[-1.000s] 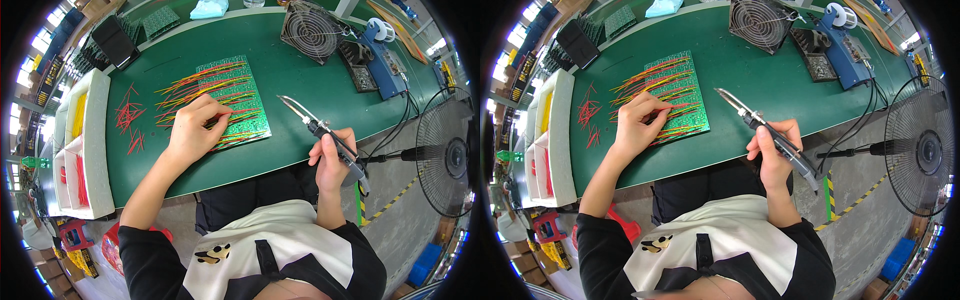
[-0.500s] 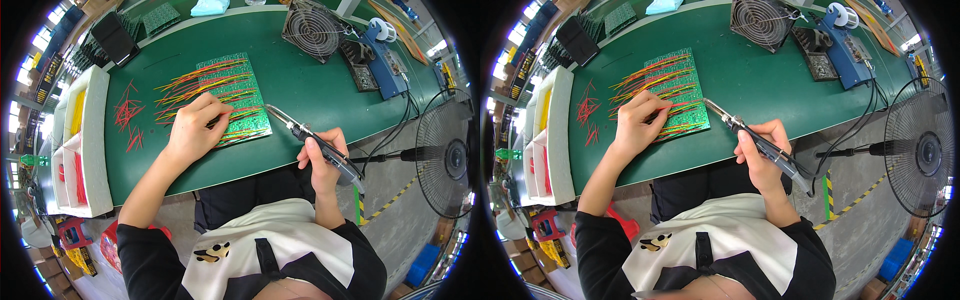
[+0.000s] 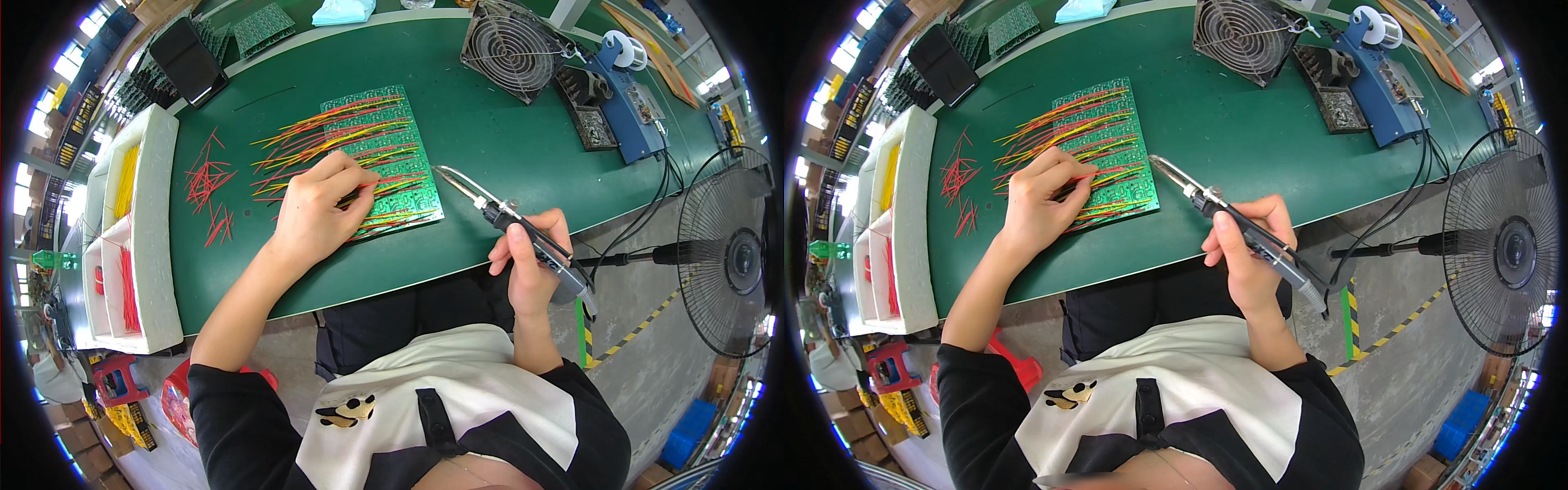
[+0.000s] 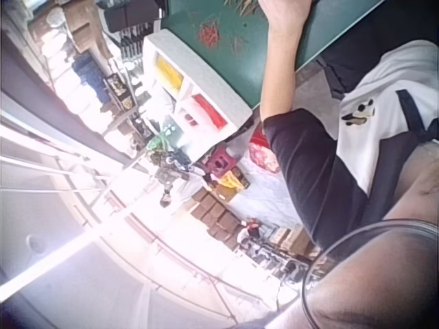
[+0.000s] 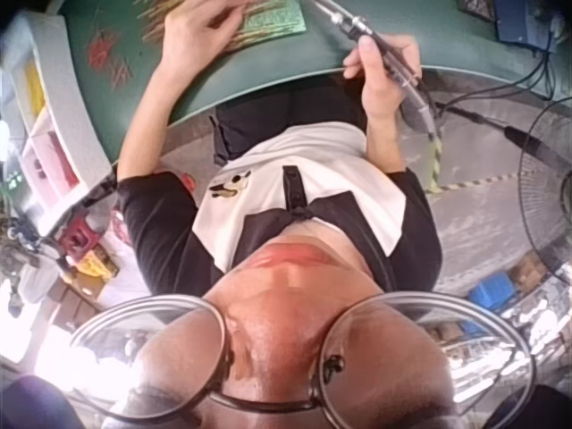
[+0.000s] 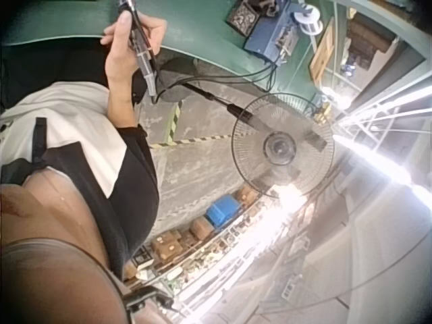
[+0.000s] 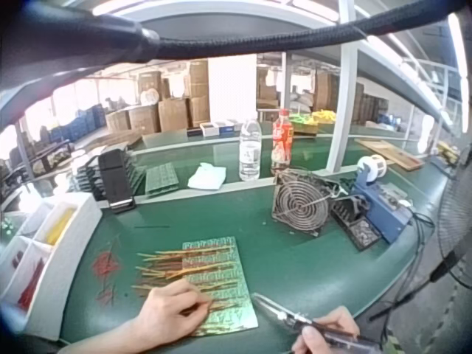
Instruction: The person solders various colored wires onto a green printed circuit board using a soldering iron.
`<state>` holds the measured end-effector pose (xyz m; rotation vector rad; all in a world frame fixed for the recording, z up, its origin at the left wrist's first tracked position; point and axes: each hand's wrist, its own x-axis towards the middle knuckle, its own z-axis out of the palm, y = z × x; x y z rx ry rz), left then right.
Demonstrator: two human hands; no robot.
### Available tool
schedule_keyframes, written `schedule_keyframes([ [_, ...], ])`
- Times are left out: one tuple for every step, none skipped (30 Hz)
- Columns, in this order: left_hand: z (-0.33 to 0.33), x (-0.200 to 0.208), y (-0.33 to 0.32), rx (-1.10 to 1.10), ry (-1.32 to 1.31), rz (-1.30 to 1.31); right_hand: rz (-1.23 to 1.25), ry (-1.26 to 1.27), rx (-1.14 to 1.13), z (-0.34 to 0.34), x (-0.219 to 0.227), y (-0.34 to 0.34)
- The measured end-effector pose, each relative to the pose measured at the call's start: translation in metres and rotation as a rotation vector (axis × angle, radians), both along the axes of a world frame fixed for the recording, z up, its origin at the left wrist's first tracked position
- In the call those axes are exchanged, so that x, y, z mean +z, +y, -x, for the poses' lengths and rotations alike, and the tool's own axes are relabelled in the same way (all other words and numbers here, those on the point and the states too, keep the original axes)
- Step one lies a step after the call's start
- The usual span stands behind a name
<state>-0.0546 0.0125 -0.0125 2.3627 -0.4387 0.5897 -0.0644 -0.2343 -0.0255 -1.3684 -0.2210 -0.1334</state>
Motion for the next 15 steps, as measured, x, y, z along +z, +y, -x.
schedule_keyframes([
  [-0.0002,0.0002,0.0000,0.000,-0.001,-0.004,-0.030,-0.003,-0.006,-0.0006,-0.0002,-0.0022],
  [-0.0002,0.0003,-0.0001,0.000,-0.001,-0.004,-0.060,-0.006,-0.013,-0.0012,-0.0003,-0.0043],
  [-0.0001,0.0005,-0.0002,-0.001,-0.004,-0.011,-0.059,-0.006,-0.013,-0.0021,-0.0002,-0.0057],
  [0.0001,0.0006,-0.0002,-0.001,-0.007,-0.019,-0.081,-0.004,-0.042,-0.0032,-0.0001,-0.0068],
  [0.0002,0.0007,0.0002,-0.001,-0.007,-0.019,-0.102,-0.003,-0.071,-0.0044,0.0002,-0.0075],
  [0.0003,0.0008,0.0008,-0.005,-0.003,-0.024,-0.089,-0.011,-0.096,-0.0055,0.0024,-0.0077],
  [0.0004,0.0009,0.0010,-0.009,0.001,-0.028,-0.087,-0.011,-0.096,-0.0066,0.0024,-0.0088],
  [0.0007,0.0010,0.0010,-0.008,0.001,-0.026,-0.065,-0.008,-0.100,-0.0075,0.0020,-0.0099],
  [0.0011,0.0011,0.0010,-0.005,0.009,-0.024,-0.042,-0.005,-0.103,-0.0079,0.0016,-0.0104],
  [0.0011,0.0012,0.0008,-0.003,0.018,-0.021,-0.033,0.002,-0.061,-0.0074,0.0013,-0.0104],
  [0.0010,0.0016,0.0004,-0.003,0.017,-0.020,-0.018,0.012,-0.028,-0.0063,0.0013,-0.0096],
  [0.0009,0.0021,-0.0001,-0.002,0.022,-0.017,-0.019,0.020,-0.015,-0.0044,0.0015,-0.0077],
  [0.0011,0.0023,-0.0002,-0.002,0.027,-0.013,-0.019,0.027,-0.002,-0.0026,0.0019,-0.0054],
  [0.0010,0.0019,0.0000,-0.002,0.027,-0.012,-0.018,0.027,-0.002,-0.0020,0.0020,-0.0039],
  [0.0006,0.0011,0.0004,-0.004,0.017,-0.017,-0.007,0.035,0.007,-0.0015,0.0019,-0.0027],
])
